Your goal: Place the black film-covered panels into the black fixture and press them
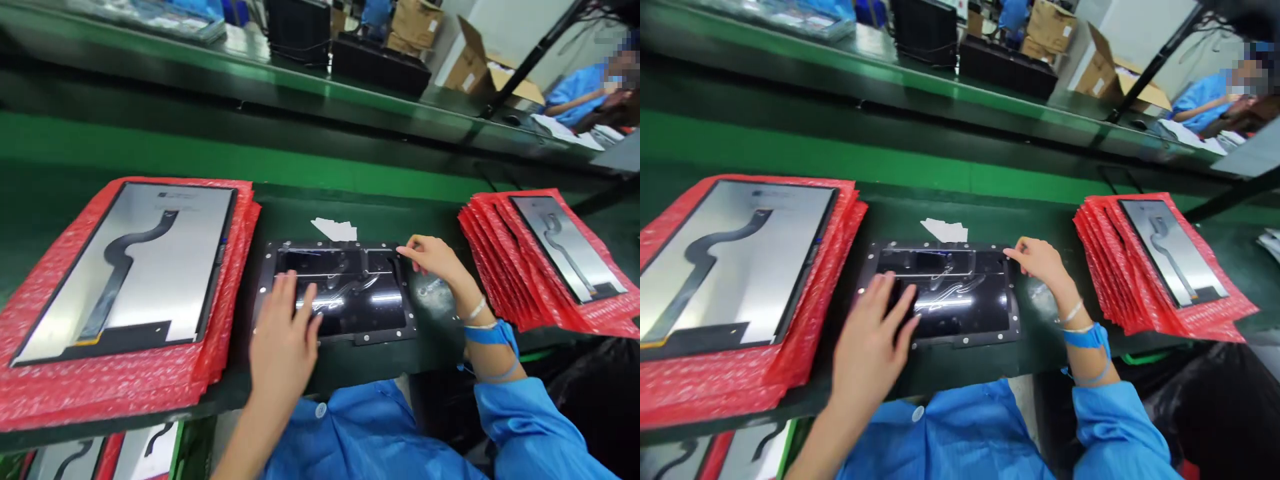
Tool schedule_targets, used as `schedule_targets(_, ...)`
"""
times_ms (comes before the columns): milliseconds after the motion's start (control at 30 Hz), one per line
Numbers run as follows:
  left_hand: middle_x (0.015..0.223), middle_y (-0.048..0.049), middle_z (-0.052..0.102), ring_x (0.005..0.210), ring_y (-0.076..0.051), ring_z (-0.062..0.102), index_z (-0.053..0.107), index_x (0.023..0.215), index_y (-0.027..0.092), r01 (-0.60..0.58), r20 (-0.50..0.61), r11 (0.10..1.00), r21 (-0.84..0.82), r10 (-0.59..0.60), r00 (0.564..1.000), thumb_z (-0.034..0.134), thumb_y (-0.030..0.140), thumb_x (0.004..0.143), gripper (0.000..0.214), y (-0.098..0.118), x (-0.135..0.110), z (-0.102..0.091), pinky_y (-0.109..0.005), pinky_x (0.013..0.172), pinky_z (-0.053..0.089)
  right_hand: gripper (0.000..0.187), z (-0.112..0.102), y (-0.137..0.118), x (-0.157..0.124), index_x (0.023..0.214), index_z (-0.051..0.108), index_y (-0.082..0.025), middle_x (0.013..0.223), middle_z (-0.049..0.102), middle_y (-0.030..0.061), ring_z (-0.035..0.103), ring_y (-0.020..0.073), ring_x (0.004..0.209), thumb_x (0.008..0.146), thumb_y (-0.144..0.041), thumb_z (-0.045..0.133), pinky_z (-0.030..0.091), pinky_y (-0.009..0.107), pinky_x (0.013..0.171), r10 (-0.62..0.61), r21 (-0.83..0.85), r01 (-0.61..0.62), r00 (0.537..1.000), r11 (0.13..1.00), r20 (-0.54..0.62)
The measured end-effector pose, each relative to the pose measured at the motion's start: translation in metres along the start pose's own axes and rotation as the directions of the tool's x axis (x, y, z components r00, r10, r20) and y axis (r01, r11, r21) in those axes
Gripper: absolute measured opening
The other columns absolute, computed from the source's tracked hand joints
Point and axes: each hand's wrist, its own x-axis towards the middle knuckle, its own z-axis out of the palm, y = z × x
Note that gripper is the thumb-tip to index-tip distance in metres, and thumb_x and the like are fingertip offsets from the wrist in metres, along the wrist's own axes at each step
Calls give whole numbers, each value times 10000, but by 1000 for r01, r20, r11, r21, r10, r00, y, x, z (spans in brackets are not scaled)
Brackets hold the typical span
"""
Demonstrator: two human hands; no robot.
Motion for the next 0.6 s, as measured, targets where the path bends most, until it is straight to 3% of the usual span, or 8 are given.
schedule_targets(67,1523,-113,395,1429,-306,316,498,1388,249,-210,164,976,-54,216,962,531,270,902,487,26,6,17,-549,1131,328,339,2,0,9,839,563,-210,636,678,-16,609,129,526,944,-520,471,405,228,570,35,0,-35,999,999,-2)
schedule_targets(167,1507,-130,416,1416,-307,341,503,1382,204,-383,370,911,-154,413,832,569,293,884,510,55,11,42,-515,1133,338,430,3,-5,20,799,578,-205,598,664,-1,624,163,548,873,-628,543,410,256,595,44,-25,-44,999,999,13)
schedule_targets(233,1503,-131,423,1412,-305,349,526,1362,192,-421,407,896,-140,439,801,557,312,896,482,63,13,52,-499,1136,337,450,4,-10,24,781,596,-200,575,651,15,650,202,617,827,-647,601,419,277,635,49,-59,-47,998,997,31)
schedule_targets(367,1477,-141,456,1397,-306,376,551,1342,161,-500,419,866,-14,459,783,462,336,946,442,64,17,57,-485,1123,358,444,5,-13,28,885,625,-184,636,676,51,676,242,782,845,-625,602,427,290,691,67,-86,-64,997,994,39)
schedule_targets(600,1516,-116,401,1408,-303,358,500,1390,202,-573,467,820,12,502,728,499,346,934,478,60,21,52,-490,1105,376,510,4,-6,24,834,625,-195,631,686,18,648,167,602,839,-700,548,410,244,589,49,3,-49,997,999,59)
